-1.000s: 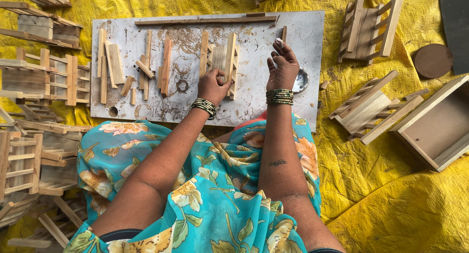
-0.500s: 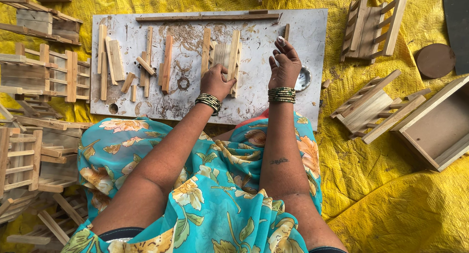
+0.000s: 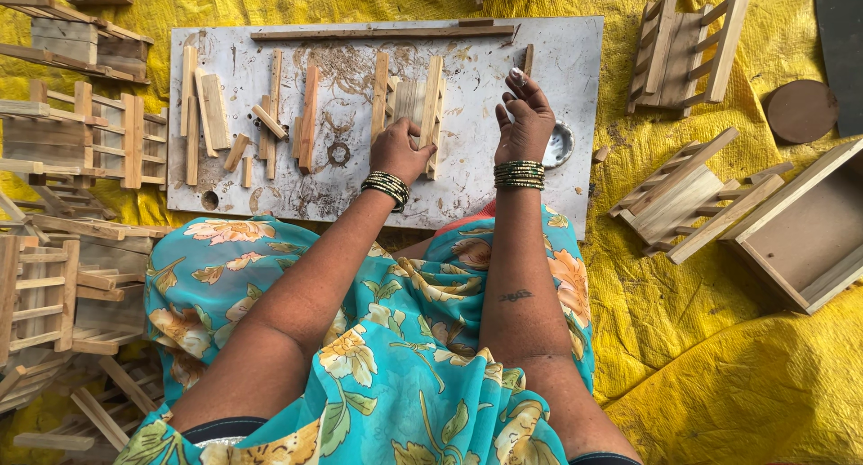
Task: The person sits on the ground with a board on their lap and assembles small wooden toy furniture. They pick up wooden sticks and slats, apply glue from a small dish, and press the pieces into a partially built wooden chair frame, setting finished frames aside.
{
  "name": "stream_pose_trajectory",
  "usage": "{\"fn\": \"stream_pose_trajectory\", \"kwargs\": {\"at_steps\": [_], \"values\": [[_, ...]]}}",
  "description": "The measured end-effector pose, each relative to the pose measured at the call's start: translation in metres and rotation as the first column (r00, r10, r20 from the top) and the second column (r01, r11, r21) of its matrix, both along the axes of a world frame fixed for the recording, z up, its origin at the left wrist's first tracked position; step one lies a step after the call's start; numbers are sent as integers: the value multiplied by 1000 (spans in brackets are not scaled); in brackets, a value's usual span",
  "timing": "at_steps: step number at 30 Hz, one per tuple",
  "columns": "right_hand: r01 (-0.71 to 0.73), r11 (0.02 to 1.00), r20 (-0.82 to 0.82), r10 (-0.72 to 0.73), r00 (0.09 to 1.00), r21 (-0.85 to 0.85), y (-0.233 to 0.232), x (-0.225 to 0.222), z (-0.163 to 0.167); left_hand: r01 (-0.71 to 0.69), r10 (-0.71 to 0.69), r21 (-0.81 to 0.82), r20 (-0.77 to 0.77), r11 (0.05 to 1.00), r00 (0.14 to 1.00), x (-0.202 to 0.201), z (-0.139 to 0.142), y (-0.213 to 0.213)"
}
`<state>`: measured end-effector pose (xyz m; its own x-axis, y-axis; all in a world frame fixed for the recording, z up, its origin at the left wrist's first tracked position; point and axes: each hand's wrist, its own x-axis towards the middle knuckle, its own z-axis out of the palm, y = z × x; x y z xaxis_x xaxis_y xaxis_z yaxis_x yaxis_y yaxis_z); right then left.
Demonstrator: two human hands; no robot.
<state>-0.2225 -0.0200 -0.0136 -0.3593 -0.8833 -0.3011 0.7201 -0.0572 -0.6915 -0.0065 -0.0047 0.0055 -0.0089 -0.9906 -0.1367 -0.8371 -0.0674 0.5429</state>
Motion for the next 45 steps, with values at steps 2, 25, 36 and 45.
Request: {"fn": "stream_pose_trajectory", "kwargs": {"at_steps": [2, 25, 36, 45], "values": [[3, 1000, -24, -3, 1000, 14, 1, 2, 2, -2, 2, 6, 5, 1000, 1000, -1, 3, 1], [-242, 943, -391, 138, 910, -231, -10, 90, 13, -93, -134, -189, -898, 978, 419, 2, 2, -50], [-272, 929, -499, 116, 859, -251, -15, 114, 9, 2, -194, -212, -892, 977, 408, -8, 1, -49], [-305, 913, -370, 194, 909, -271, -15, 120, 1, -5, -144, -159, -904, 987, 403, -11, -18, -50]]}}
